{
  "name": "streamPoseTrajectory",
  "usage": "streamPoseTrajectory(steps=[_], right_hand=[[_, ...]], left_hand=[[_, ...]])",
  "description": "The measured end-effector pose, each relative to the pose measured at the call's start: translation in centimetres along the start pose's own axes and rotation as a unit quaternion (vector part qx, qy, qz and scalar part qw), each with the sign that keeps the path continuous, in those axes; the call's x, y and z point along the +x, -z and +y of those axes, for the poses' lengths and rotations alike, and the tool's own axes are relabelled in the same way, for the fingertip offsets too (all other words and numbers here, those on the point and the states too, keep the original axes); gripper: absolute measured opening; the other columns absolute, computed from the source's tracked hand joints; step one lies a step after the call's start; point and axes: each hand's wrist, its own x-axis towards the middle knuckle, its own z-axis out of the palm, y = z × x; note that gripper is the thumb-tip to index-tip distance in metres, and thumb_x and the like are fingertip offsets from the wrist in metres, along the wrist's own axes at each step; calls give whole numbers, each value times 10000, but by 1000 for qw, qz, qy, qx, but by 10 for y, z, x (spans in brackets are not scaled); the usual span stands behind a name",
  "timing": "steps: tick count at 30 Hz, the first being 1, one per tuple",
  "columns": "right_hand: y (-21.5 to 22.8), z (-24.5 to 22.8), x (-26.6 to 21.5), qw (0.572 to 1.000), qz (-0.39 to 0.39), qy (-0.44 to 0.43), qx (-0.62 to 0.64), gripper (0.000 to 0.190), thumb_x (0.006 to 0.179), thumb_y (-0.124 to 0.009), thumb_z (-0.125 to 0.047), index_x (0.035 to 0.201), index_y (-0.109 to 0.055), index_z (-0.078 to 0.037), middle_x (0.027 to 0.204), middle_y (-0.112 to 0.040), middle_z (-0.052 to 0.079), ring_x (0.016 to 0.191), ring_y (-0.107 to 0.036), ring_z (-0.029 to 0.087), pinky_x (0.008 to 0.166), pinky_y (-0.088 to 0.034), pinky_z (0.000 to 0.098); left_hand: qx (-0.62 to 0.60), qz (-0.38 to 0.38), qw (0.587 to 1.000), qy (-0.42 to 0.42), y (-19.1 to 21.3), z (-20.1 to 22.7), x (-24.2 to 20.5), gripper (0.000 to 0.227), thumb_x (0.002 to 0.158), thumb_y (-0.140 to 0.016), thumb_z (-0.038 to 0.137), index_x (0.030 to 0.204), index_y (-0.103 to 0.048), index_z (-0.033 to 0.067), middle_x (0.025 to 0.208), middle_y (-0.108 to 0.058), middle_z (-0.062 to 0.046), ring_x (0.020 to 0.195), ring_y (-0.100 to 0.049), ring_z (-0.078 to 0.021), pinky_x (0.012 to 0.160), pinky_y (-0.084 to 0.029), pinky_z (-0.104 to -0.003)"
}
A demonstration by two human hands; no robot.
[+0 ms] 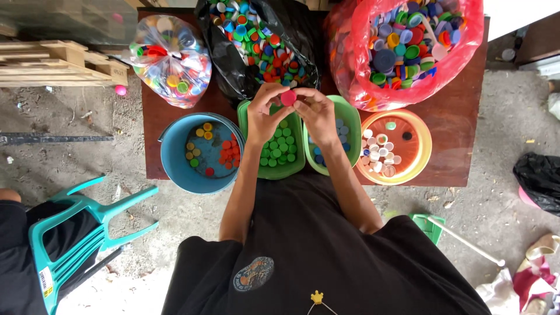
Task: Sorting plastic bottle caps by color into various plastic trays and buckets.
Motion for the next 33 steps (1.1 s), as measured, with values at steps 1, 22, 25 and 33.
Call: streamPoseTrajectory(steps=[1,22,25,33], right_hand=[[1,2,-4,1000,-2,2,-1,234,1001,-643,86,1230,-671,46,1149,-725,122,1046,-716,183,973,-607,329],[-6,29,0,981,-118,-138,67,362,1005,-611,-47,1342,-570,79,1213,-679,144,1101,-686,217,951,-585,354],[-5,29,4,981,-113,-144,59,314,1022,-604,-76,1293,-585,80,1158,-689,132,1033,-698,199,905,-596,338],[3,21,2,988,-76,-124,47,153,1027,-616,-97,1100,-608,37,1038,-708,118,934,-707,181,845,-610,338]], left_hand=[[0,0,1000,-3,-1,1,-3,463,896,-826,-90,1315,-690,53,1284,-609,-59,1107,-610,-149,951,-547,-308],[78,117,990,10,12,18,-55,460,794,-868,-21,1218,-707,63,1235,-624,-45,1002,-580,-138,834,-489,-270],[118,119,986,1,10,35,-49,397,832,-845,-6,1206,-726,51,1197,-655,-60,1024,-610,-163,834,-492,-280],[178,91,980,-12,1,65,-29,176,859,-823,29,957,-677,14,1083,-727,-100,981,-714,-213,860,-567,-325]])
